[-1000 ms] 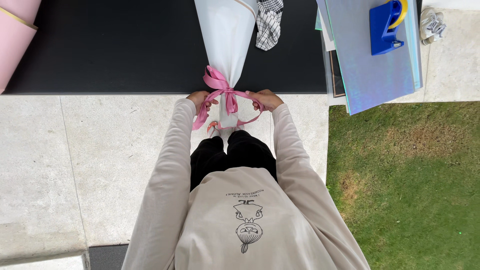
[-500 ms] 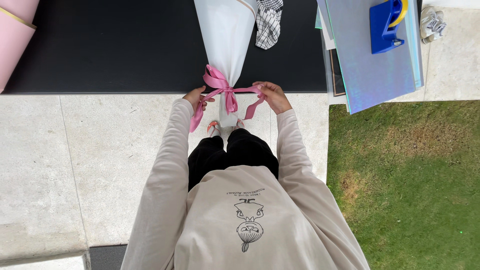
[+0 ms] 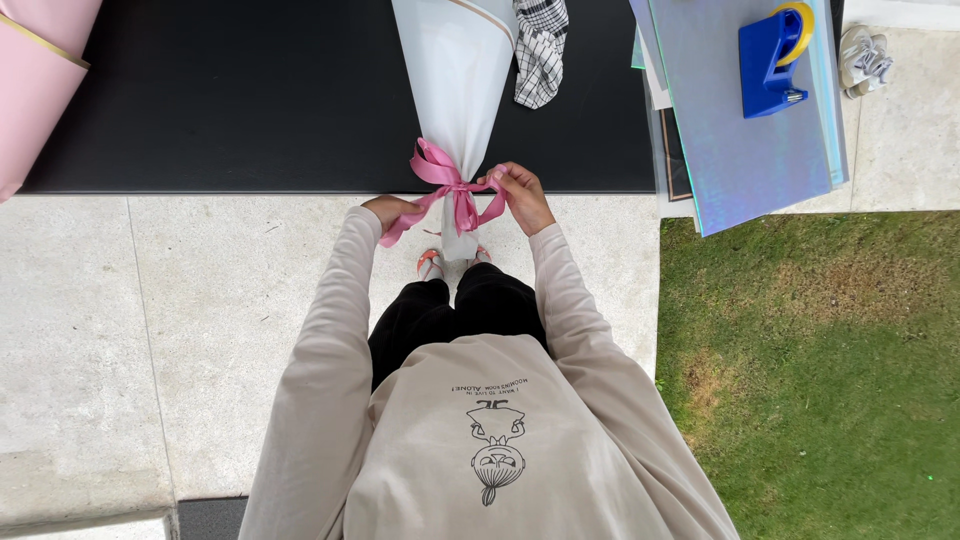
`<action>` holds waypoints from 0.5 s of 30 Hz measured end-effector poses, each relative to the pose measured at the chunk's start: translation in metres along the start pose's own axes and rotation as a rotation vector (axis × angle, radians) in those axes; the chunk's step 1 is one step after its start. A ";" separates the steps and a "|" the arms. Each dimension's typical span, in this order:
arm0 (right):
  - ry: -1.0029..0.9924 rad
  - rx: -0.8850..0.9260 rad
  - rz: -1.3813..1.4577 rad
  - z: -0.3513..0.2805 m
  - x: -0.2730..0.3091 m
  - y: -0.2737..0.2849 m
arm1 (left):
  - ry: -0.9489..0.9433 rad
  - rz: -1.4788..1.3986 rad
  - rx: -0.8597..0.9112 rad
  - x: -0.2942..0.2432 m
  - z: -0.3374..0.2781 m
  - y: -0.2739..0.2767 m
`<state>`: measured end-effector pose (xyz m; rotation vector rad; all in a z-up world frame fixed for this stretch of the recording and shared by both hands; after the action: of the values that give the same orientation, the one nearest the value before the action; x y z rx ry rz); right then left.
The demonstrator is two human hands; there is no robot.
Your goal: The person wraps a bouquet of yellow and red flowers in white paper and ties a pink ribbon around the base.
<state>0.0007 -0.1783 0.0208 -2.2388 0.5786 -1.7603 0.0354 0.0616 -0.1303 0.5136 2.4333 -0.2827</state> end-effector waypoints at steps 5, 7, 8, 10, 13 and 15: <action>0.068 -0.043 -0.064 0.006 -0.005 0.001 | -0.427 0.192 -0.032 -0.042 0.014 -0.010; 0.089 -0.076 -0.101 0.008 -0.009 0.001 | -0.607 0.231 -0.038 -0.065 0.005 -0.022; 0.117 -0.085 -0.167 0.009 -0.008 0.000 | -0.715 0.212 -0.025 -0.083 -0.009 -0.032; 0.147 -0.096 -0.233 0.012 -0.009 0.001 | -0.826 0.194 -0.008 -0.114 -0.044 -0.047; 0.210 -0.075 -0.363 0.020 -0.017 0.003 | -0.661 0.380 -0.097 -0.134 -0.082 -0.058; 0.243 -0.056 -0.455 0.027 -0.028 0.004 | -0.807 0.438 -0.133 -0.145 -0.095 -0.067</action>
<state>0.0204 -0.1707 -0.0119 -2.3469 0.1637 -2.2783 0.0613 -0.0106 0.0390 0.6908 1.5047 -0.1038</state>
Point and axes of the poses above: each hand's wrist, its own z-axis towards the middle knuckle, its own y-axis out of the back of the hand, x = y × z, the point moved 6 cm from there along z, towards the middle knuckle, and after that the axes turned 3 degrees about -y, right-handed, at the moved point
